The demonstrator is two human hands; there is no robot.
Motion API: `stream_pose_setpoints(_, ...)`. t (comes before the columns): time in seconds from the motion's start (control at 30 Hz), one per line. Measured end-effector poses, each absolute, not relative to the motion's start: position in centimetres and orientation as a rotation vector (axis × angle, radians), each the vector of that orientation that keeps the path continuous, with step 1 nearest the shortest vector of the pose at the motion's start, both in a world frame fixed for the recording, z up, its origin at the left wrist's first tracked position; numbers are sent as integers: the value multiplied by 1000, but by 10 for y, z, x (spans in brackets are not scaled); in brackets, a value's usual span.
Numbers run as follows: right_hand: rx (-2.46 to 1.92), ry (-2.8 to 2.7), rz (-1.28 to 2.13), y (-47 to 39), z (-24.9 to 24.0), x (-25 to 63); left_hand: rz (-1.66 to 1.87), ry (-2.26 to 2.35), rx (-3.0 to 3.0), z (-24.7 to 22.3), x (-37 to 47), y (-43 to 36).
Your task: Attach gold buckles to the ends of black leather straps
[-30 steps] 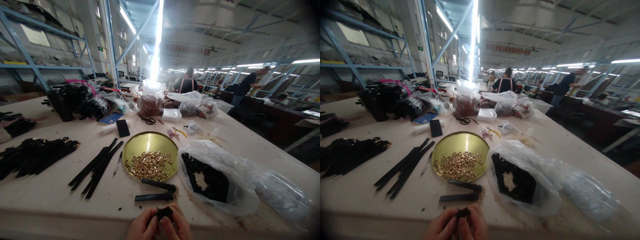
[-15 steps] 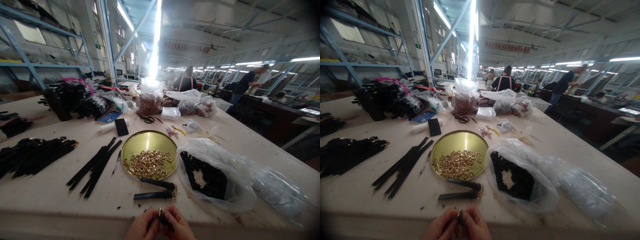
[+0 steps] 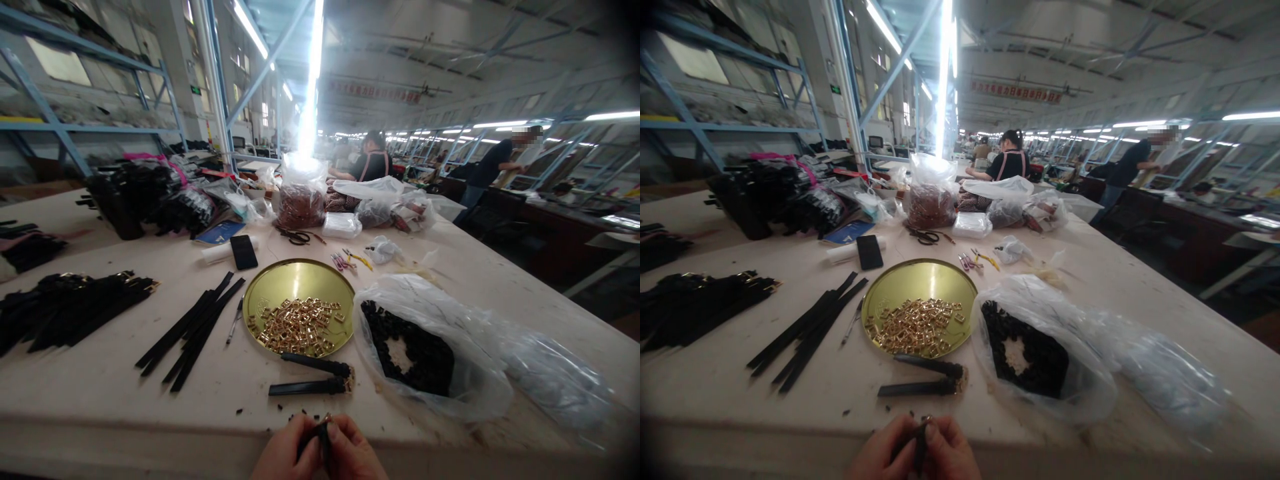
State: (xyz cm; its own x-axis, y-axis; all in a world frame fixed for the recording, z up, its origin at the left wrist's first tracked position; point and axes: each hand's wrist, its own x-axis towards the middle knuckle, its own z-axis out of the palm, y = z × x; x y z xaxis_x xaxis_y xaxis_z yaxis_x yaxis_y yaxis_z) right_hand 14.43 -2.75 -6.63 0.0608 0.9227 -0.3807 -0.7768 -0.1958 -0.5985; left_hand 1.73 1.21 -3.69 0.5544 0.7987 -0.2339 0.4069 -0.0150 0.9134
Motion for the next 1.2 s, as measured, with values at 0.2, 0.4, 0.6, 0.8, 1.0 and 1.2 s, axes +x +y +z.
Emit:
stream_pose_setpoints(0.2, -1184, -519, 1116, -29, -56, 158, 394, 817, 1537, -27, 11, 11)
stream_pose_setpoints(0.4, -1119, -431, 1332, -30, -50, 156, 303, 971, 1545, -17, 15, 13)
stream_pose_setpoints(0.6, -955, -279, 1662, -29, -52, 158, 243, 983, 1687, -13, 12, 13)
stream_pose_setpoints(0.8, -1126, -626, 1488, -31, -55, 163, 242, 924, 1632, -13, 10, 13)
stream_pose_setpoints(1.0, -1308, -717, 1367, -32, -52, 161, 193, 985, 1254, -8, 1, 10)
stream_pose_setpoints(1.2, -1342, -766, 1300, -37, -56, 148, 255, 1000, 1129, -20, 8, 11)
